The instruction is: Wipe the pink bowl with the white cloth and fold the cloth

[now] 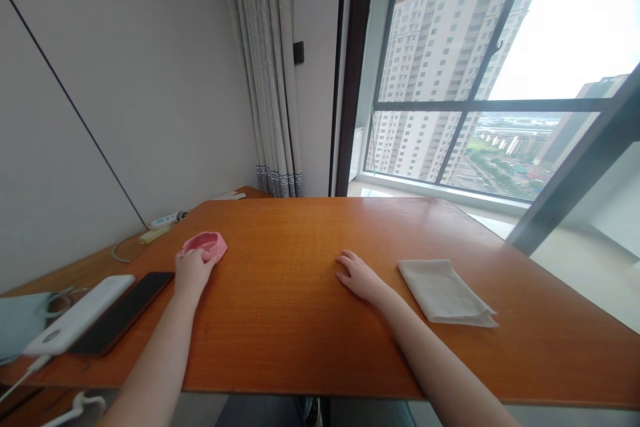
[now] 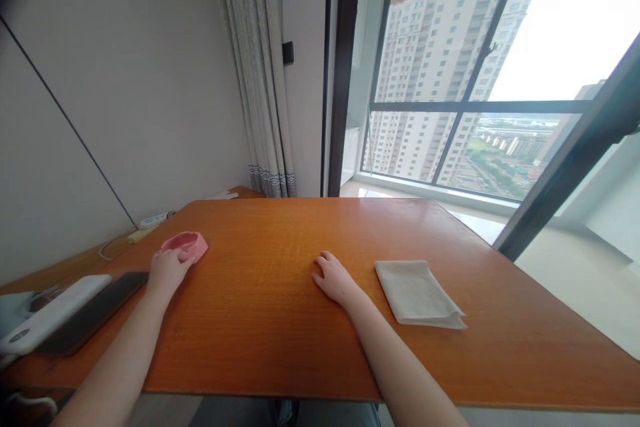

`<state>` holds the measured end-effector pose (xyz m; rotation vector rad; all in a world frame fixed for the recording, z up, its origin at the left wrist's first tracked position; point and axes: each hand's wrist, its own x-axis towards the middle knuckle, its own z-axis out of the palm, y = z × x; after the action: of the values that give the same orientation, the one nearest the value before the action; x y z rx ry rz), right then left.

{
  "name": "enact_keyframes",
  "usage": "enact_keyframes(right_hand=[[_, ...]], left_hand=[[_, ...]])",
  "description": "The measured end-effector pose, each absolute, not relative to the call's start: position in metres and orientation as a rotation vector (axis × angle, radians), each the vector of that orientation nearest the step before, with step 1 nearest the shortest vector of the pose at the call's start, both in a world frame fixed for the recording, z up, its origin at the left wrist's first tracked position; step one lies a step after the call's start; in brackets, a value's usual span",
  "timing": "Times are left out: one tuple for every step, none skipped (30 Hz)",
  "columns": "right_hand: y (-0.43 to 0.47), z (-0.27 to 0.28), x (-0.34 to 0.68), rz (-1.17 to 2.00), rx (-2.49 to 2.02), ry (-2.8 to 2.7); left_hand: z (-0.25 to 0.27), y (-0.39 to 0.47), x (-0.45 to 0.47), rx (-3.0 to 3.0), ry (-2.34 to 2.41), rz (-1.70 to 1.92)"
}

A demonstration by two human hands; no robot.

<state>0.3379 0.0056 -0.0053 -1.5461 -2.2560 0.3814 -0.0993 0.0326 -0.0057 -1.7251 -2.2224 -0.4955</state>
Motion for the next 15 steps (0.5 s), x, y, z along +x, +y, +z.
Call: enact_keyframes(right_hand=[[0.006, -0.003, 0.343, 0.304, -1.608, -2.228], [0.005, 0.001, 0.350, 0.207, -1.695, -2.169], [0.004, 0.005, 0.361, 0.100, -1.805, -2.075], [0.003, 0.009, 0.374, 0.005, -1.923, -1.950], [0.000, 0.013, 0.391, -0.058, -2.040, -1.807], [-0.003, 0.016, 0.409, -0.097, -2.161, -1.661], [-0.007, 0.017, 0.429, -0.116, -2.281, -1.521], [-0.012, 0.017, 0.449, -0.110, -2.379, -1.422], [-0.017, 0.015, 0.468, -0.080, -2.466, -1.346], [-0.022, 0.012, 0.485, -0.025, -2.529, -1.305], [-0.026, 0.008, 0.500, 0.043, -2.567, -1.298], [-0.029, 0.004, 0.513, 0.097, -2.571, -1.317], [-0.032, -0.001, 0.523, 0.153, -2.572, -1.339], [-0.033, -0.004, 0.531, 0.196, -2.572, -1.362], [-0.034, -0.007, 0.536, 0.232, -2.572, -1.382]], left_hand=[[-0.005, 0.033, -0.100, -1.725, -2.223, -0.490], [-0.005, 0.033, -0.100, -1.727, -2.219, -0.486], [-0.005, 0.033, -0.100, -1.731, -2.211, -0.484], [-0.005, 0.033, -0.100, -1.735, -2.202, -0.483], [-0.005, 0.032, -0.100, -1.737, -2.195, -0.485], [-0.005, 0.032, -0.099, -1.741, -2.193, -0.493], [-0.004, 0.030, -0.098, -1.749, -2.199, -0.510], [-0.003, 0.029, -0.095, -1.742, -2.219, -0.548], [0.000, 0.026, -0.090, -1.701, -2.249, -0.621], [0.003, 0.023, -0.084, -1.625, -2.271, -0.731], [0.007, 0.019, -0.077, -1.527, -2.270, -0.863], [0.012, 0.015, -0.069, -1.415, -2.229, -1.006], [0.017, 0.010, -0.060, -1.351, -2.146, -1.127], [0.021, 0.006, -0.051, -1.344, -2.046, -1.218], [0.025, 0.002, -0.043, -1.382, -1.953, -1.284]])
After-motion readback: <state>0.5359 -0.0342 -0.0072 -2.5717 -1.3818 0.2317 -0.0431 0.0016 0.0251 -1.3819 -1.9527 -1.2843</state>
